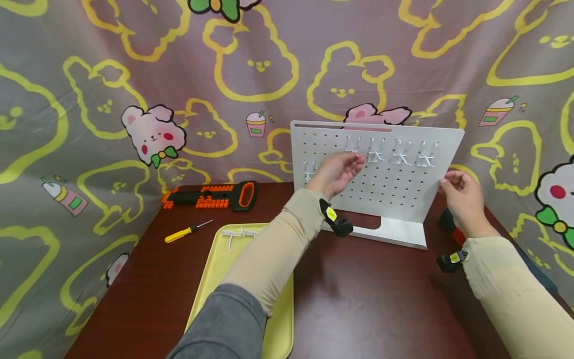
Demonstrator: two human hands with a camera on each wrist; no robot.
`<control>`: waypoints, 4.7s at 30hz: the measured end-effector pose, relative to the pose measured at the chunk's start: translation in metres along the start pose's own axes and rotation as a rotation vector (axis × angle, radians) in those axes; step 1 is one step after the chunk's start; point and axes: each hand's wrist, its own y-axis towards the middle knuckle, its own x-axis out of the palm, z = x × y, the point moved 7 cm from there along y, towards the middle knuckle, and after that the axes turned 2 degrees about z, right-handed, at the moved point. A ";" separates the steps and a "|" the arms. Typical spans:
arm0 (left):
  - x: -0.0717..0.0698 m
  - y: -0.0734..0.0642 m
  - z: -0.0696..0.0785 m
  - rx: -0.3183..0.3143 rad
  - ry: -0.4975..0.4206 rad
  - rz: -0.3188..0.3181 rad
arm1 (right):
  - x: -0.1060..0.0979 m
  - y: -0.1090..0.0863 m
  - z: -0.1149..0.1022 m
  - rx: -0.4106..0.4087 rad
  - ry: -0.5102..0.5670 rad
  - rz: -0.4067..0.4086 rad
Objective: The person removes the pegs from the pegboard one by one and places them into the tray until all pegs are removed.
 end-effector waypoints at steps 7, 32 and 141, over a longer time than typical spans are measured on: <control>-0.001 -0.003 0.003 0.008 0.062 -0.014 | 0.000 0.001 0.001 0.021 0.014 0.009; -0.065 -0.047 0.051 0.107 0.478 -0.108 | 0.003 0.004 0.000 0.032 0.013 -0.004; -0.022 -0.030 -0.008 0.121 0.535 -0.093 | 0.001 -0.002 0.002 0.014 -0.009 0.016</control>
